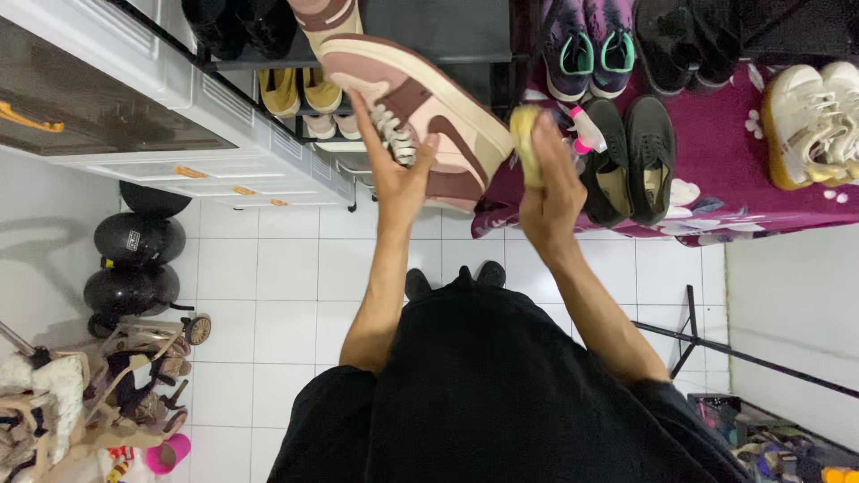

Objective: The person cleans a pair of pink and brown sneakers by wiping them with a yellow sponge and spraying them with a cleaning solution. They then place the cleaned shoes on a shoe rack and pick up another pair of white sneakers to clean.

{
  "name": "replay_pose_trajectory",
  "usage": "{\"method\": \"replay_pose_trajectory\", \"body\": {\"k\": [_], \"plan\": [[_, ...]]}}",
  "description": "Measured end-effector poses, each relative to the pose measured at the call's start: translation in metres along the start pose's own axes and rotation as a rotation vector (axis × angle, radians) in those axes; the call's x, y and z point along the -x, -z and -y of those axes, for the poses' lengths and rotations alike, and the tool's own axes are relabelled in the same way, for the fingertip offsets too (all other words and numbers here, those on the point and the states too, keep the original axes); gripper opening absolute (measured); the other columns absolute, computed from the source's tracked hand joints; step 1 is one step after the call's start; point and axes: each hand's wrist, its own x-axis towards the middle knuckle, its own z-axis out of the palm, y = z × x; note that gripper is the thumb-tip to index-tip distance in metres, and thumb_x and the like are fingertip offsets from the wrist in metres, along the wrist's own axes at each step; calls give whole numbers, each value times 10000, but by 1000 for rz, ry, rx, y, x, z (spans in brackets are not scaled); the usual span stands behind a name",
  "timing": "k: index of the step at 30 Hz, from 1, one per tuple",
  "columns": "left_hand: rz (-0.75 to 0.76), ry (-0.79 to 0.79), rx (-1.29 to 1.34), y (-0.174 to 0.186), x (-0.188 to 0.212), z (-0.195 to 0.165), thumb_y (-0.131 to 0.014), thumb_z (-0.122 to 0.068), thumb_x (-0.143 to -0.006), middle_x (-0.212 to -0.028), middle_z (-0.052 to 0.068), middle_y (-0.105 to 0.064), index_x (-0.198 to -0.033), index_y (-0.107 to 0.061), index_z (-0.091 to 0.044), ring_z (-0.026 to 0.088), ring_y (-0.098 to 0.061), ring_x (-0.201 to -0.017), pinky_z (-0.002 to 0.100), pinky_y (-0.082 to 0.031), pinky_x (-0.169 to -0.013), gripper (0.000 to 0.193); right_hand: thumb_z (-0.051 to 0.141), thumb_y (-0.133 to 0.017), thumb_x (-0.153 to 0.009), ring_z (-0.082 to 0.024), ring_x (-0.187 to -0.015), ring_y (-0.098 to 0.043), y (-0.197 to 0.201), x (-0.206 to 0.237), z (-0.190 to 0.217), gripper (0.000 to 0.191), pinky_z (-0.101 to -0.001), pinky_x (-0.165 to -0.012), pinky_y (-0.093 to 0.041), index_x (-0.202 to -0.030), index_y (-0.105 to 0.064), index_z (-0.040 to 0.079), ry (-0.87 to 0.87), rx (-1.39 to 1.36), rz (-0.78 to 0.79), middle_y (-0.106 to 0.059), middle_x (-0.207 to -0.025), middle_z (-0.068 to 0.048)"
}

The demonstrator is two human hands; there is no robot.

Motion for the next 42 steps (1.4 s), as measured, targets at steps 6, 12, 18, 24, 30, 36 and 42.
{"method": "replay_pose_trajectory", "body": {"k": [6, 12, 18, 24, 30, 36, 42], "plan": [[152, 285, 217, -15, 17, 9, -826, -89, -891, -1482, 170, -473, -1656, 211, -198, 258, -544, -1264, 389, -506, -1058, 1293, -131, -464, -954, -351, -1502, -475, -22, -38, 15, 552, -397, -1238, -423, -1495, -499, -31, -88, -169, 54, -465, -1594, -231], [228, 330, 412, 8, -1, 43, -601, -193, -1131, -1441, 153, -525, -1696, -255, -68, 242, -526, -1339, 351, -458, -1115, 674, -108, -423, -1040, -335, -1529, -455, -28, -28, 15, 517, -392, -1278, -360, -1552, -435, -38, -162, -265, 18, -452, -1622, -221], [172, 146, 480, -4, 6, 40, -667, -213, -1080, -1549, 163, -481, -1575, -215, -168, 238, -508, -1333, 386, -428, -1139, 672, 0, -424, -1053, -207, -1212, -658, -38, -16, 18, 511, -308, -1048, -483, -1562, -392, -17, -530, -442, 87, -615, -1486, -167], [157, 66, 406, -13, 11, 16, -705, -184, -1001, -1628, 119, -332, -1612, -184, -140, 241, -384, -1501, 397, -341, -1270, 804, -3, -411, -1139, -223, -1498, -513, -32, -44, 30, 459, -357, -1269, -418, -1595, -382, 37, -259, -397, 17, -508, -1604, -170], [288, -76, 2, -19, 21, 10, -746, -25, -957, -1495, 132, -472, -1565, -415, -75, 260, -468, -1438, 392, -367, -1278, 695, 32, -643, -942, -290, -1494, -434, -16, -78, 50, 519, -501, -1292, -261, -1453, -580, 99, 371, 144, 280, -543, -1528, -92], [226, 103, -19, -9, 26, -5, -763, -57, -914, -1476, 128, -507, -1608, -387, -81, 242, -557, -1320, 362, -495, -1126, 790, -206, -457, -788, -324, -1537, -414, -9, -84, 43, 735, -481, -1325, -289, -1468, -574, 47, 104, -72, 207, -535, -1561, -145], [216, 37, 50, -12, 27, -7, -737, -14, -966, -1484, 139, -504, -1619, -359, -65, 261, -508, -1397, 373, -427, -1185, 757, -192, -457, -807, -336, -1561, -352, -16, -66, 50, 700, -486, -1323, -294, -1468, -550, 19, 71, -146, 118, -503, -1570, -163]]}}
